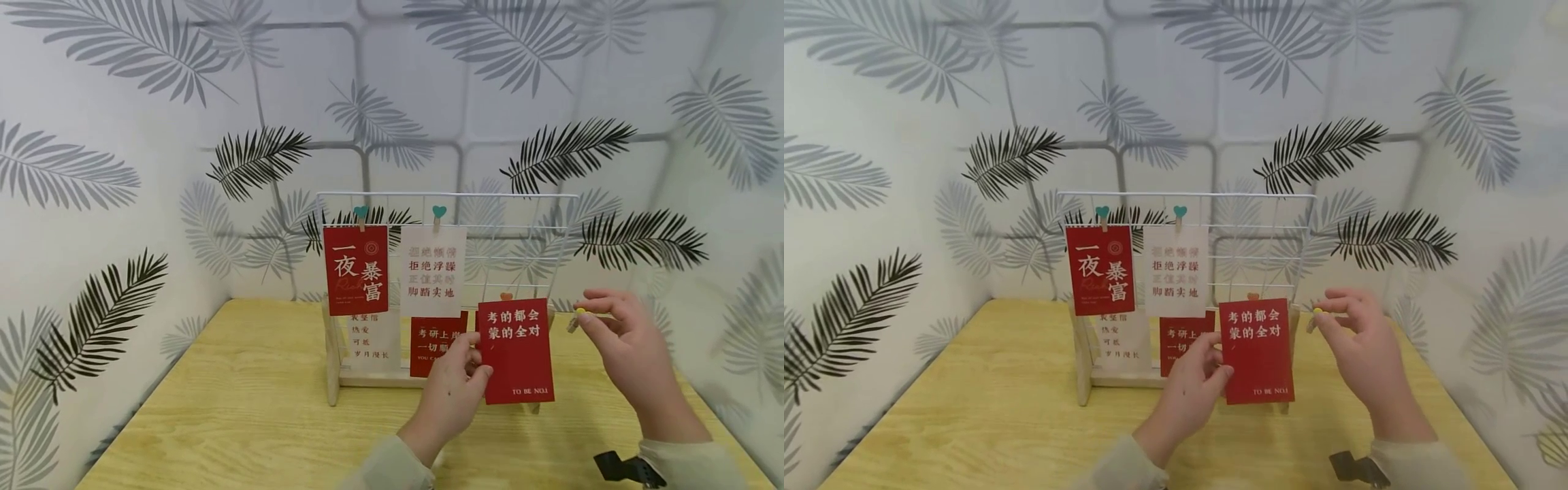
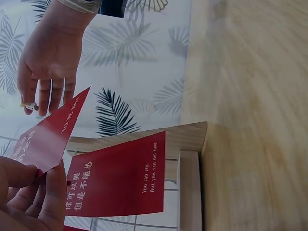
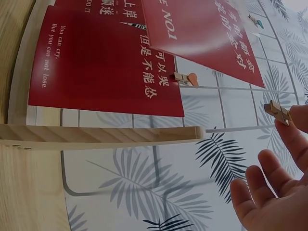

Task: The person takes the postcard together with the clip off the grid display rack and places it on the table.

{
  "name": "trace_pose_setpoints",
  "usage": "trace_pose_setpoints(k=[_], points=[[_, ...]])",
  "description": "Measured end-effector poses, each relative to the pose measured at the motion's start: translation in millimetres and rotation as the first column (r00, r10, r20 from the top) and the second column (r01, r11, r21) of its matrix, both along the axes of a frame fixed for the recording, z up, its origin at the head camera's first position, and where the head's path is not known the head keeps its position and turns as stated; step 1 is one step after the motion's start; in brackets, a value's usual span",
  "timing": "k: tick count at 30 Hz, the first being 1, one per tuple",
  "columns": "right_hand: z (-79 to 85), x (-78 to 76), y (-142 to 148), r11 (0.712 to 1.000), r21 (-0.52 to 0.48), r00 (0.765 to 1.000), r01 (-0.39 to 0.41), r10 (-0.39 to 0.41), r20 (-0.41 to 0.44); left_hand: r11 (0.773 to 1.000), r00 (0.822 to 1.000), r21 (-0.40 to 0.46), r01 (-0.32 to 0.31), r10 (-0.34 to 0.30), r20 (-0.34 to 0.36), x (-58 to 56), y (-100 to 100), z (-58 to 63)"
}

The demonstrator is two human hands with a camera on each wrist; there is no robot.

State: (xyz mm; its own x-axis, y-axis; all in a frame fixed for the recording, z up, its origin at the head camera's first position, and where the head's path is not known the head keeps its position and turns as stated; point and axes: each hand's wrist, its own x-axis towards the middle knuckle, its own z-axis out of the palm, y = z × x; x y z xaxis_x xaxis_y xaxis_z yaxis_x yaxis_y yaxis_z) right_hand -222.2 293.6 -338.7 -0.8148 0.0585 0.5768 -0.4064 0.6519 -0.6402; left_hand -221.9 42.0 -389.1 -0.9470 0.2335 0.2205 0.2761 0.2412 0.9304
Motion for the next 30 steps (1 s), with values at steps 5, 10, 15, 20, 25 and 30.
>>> trace_pose_setpoints(k=[5, 10, 15, 20, 25, 30], points=[[-10.5, 3.7, 3, 1.0, -0.015, 1.0, -0.027, 0.027, -0.003, 1.0, 0.999, 0.011, 0.018, -0.018, 0.036, 5.1, -1, -9.0], [-17.9, 4.8, 11, 0.999, -0.027, 1.0, -0.029, 0.029, 0.0, 0.999, 0.996, 0.02, 0.029, -0.031, 0.087, 7.6, -2, -17.4], [-25.9, 4.0, 20, 1.0, -0.029, 0.999, -0.004, 0.006, 0.042, 0.998, 0.986, 0.038, 0.042, -0.048, 0.162, 8.6, -2, -26.5], [-34.9, 2.4, 31, 0.999, -0.045, 0.993, 0.009, -0.004, 0.114, 0.995, 0.979, 0.064, 0.072, -0.083, 0.185, 7.4, -2, -35.5], [-41.0, -0.6, 38, 0.995, -0.093, 0.98, -0.025, 0.043, 0.195, 0.994, 0.97, 0.077, 0.084, -0.099, 0.222, 6.4, -1, -42.0], [-45.5, -4.2, 43, 0.987, -0.139, 0.959, -0.083, 0.117, 0.258, 0.99, 0.955, 0.099, 0.098, -0.121, 0.27, 4.6, -2, -46.7]])
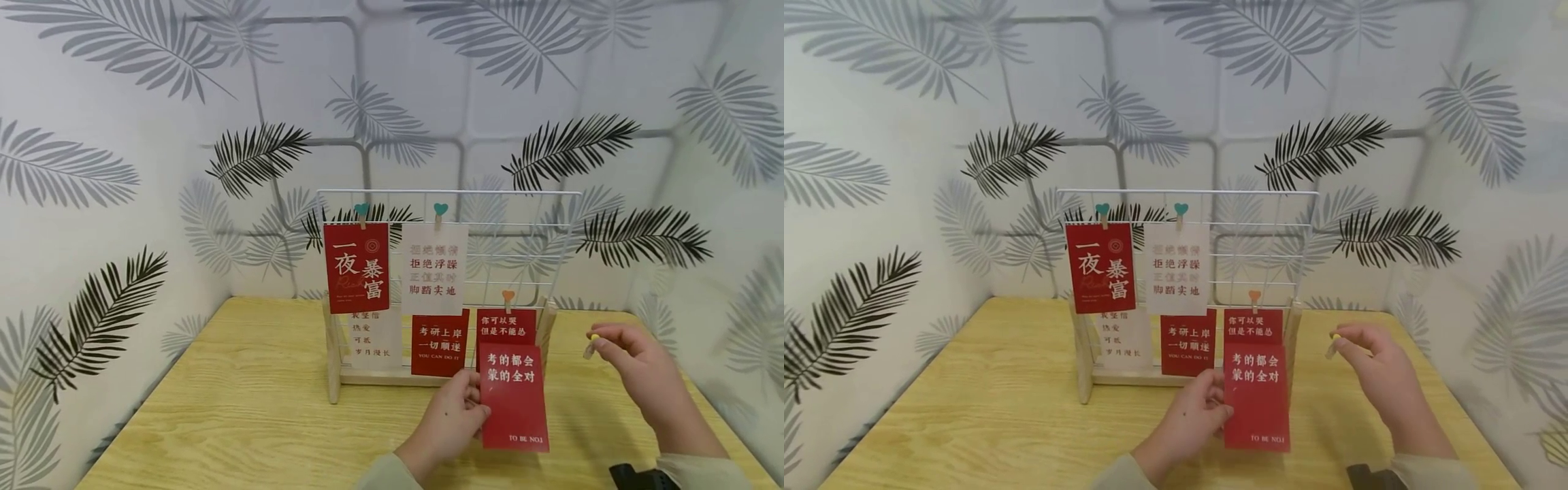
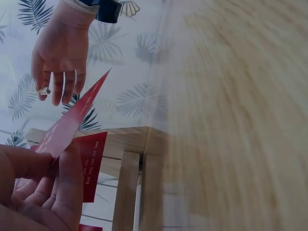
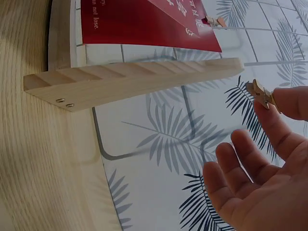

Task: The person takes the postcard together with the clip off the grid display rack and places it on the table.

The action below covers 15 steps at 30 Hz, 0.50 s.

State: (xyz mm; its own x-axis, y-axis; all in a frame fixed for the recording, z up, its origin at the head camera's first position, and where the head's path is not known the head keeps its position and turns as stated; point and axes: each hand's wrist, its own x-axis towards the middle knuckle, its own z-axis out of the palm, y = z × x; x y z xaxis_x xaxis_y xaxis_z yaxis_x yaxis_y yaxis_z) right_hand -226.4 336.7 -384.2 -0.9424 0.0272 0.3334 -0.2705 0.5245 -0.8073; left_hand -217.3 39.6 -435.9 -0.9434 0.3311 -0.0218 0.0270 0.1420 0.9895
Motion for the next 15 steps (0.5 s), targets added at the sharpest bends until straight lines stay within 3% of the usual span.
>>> trace_pose_setpoints(k=[9, 15], points=[[-16.5, -8.5, 9, 0.998, 0.06, 0.984, -0.027, 0.016, 0.176, 0.999, 0.999, -0.004, 0.05, -0.05, 0.013, -2.5, -2, -8.1], [-32.5, -15.6, 14, 0.992, 0.06, 0.958, -0.107, 0.087, 0.272, 0.998, 0.998, -0.023, 0.056, -0.055, 0.036, -2.4, -2, -13.5]])
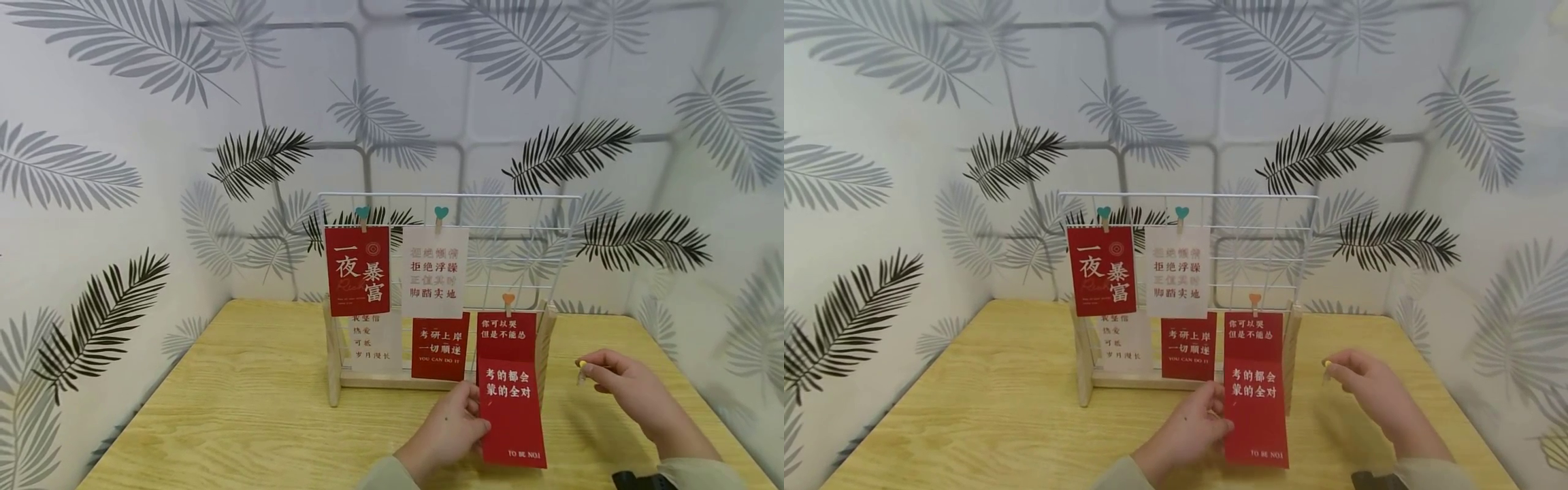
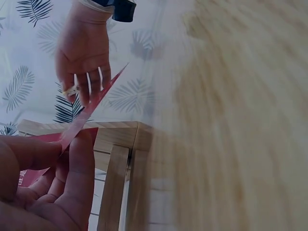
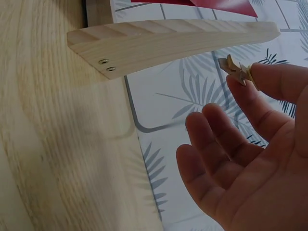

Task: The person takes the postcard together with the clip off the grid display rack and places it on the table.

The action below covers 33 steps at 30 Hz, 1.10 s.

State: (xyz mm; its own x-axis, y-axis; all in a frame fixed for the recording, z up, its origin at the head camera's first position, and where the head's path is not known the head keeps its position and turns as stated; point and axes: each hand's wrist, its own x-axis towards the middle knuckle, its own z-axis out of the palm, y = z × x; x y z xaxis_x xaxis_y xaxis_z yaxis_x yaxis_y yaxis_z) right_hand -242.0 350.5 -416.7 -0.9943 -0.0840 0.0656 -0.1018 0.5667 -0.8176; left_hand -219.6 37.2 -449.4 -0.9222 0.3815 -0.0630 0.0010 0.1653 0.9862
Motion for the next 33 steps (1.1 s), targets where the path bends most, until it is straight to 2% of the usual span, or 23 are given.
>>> trace_pose_setpoints(k=[7, 13, 19, 26, 33], points=[[-16.0, -5.9, 6, 0.994, -0.003, 0.987, -0.11, 0.109, 0.115, 0.995, 0.999, -0.092, 0.044, -0.042, 0.028, 1.1, -1, -5.4], [-26.1, -6.6, 12, 0.987, -0.004, 0.969, -0.162, 0.16, 0.189, 0.99, 0.988, -0.095, 0.102, -0.09, 0.125, 4.0, -4, -8.7], [-37.4, -8.7, 14, 0.987, 0.042, 0.966, -0.155, 0.143, 0.216, 0.987, 0.978, -0.096, 0.126, -0.107, 0.179, 4.0, -8, -12.9], [-43.4, -9.9, 15, 0.979, 0.11, 0.963, -0.173, 0.145, 0.227, 0.987, 0.984, -0.133, 0.086, -0.063, 0.167, 6.5, -9, -15.4], [-48.0, -12.2, 15, 0.974, 0.147, 0.964, -0.174, 0.138, 0.228, 0.983, 0.982, -0.158, 0.096, -0.067, 0.177, 6.9, -10, -13.0]])
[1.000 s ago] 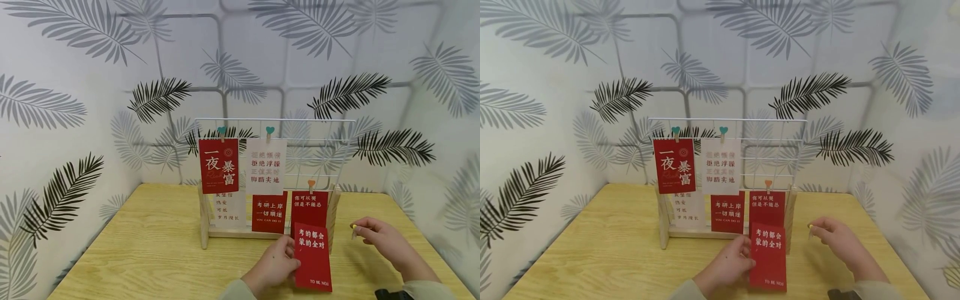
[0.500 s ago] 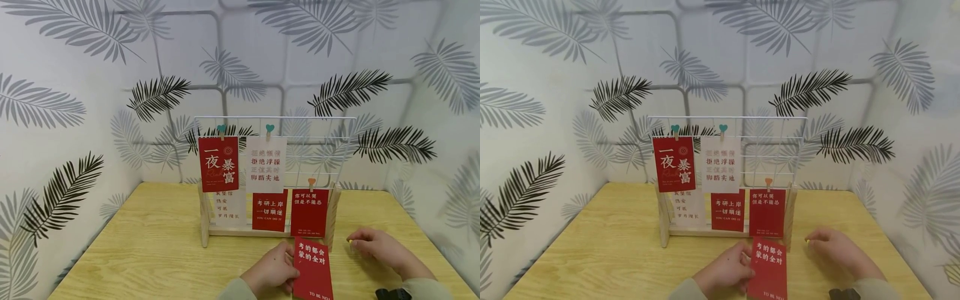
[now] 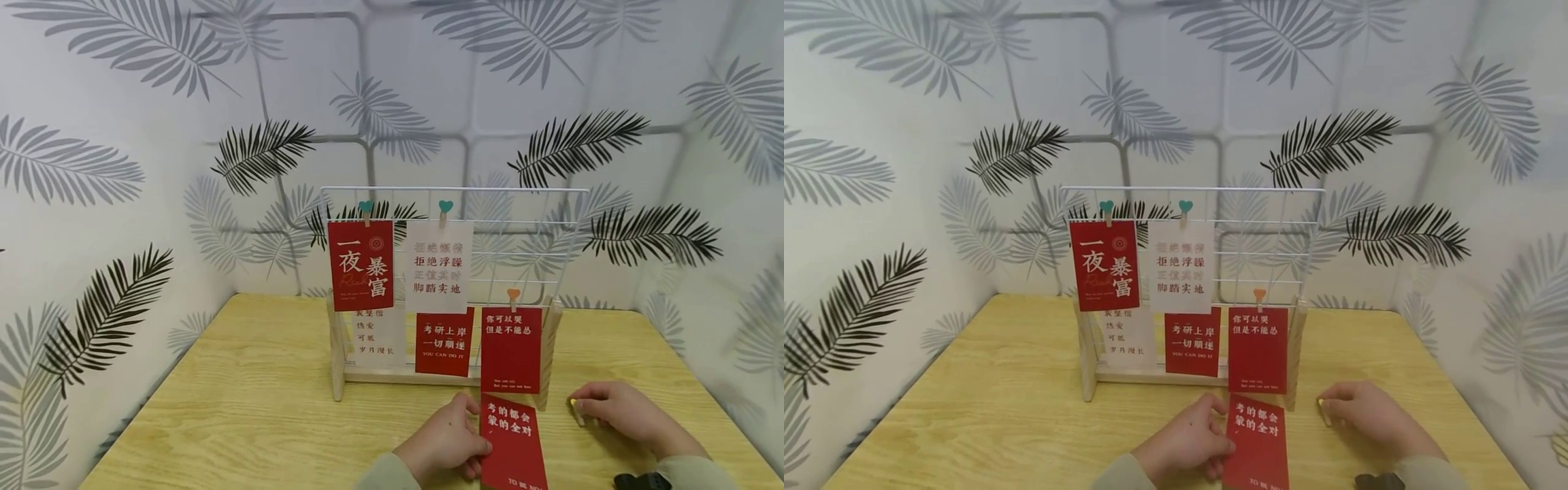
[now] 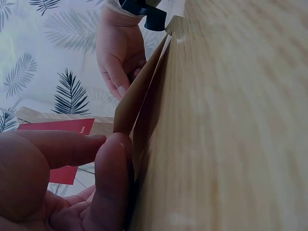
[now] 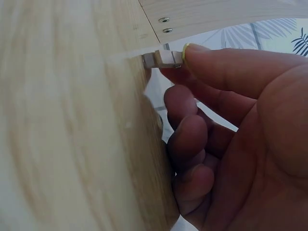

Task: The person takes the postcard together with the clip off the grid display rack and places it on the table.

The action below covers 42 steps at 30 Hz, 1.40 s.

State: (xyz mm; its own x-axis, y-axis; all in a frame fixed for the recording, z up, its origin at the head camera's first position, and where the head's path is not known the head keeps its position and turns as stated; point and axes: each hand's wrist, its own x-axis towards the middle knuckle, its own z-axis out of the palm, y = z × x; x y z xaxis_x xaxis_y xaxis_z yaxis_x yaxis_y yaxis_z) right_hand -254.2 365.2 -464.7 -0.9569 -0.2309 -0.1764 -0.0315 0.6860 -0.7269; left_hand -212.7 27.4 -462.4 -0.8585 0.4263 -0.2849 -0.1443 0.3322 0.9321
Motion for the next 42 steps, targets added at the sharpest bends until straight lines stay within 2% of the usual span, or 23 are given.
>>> trace_pose_setpoints(k=[7, 13, 20, 28, 34, 42], points=[[1.1, -0.4, -1, 0.999, 0.035, 1.0, 0.021, -0.021, -0.008, 0.999, 0.999, -0.036, 0.039, -0.04, -0.023, -0.8, 0, 2.9], [3.8, 0.3, -2, 0.998, 0.054, 1.0, 0.01, -0.009, -0.027, 0.997, 0.998, -0.06, 0.053, -0.055, -0.028, -2.0, 1, 3.8], [3.9, -2.2, -1, 1.0, -0.006, 1.0, 0.002, -0.002, 0.005, 0.999, 0.998, -0.042, 0.027, -0.029, -0.05, -1.4, 0, -0.6], [5.3, 2.7, -2, 1.0, -0.026, 1.0, 0.018, -0.018, -0.011, 0.994, 0.997, -0.093, 0.057, -0.062, -0.048, -2.4, -3, -0.6], [11.6, 5.8, -1, 0.998, -0.035, 0.998, 0.055, -0.056, -0.042, 0.997, 0.997, -0.064, 0.045, -0.049, -0.064, -1.3, -3, 1.0], [19.8, 2.3, -5, 0.993, -0.093, 0.997, 0.067, -0.069, -0.02, 0.998, 0.997, -0.057, 0.009, -0.014, -0.079, -2.8, -5, 4.7]])
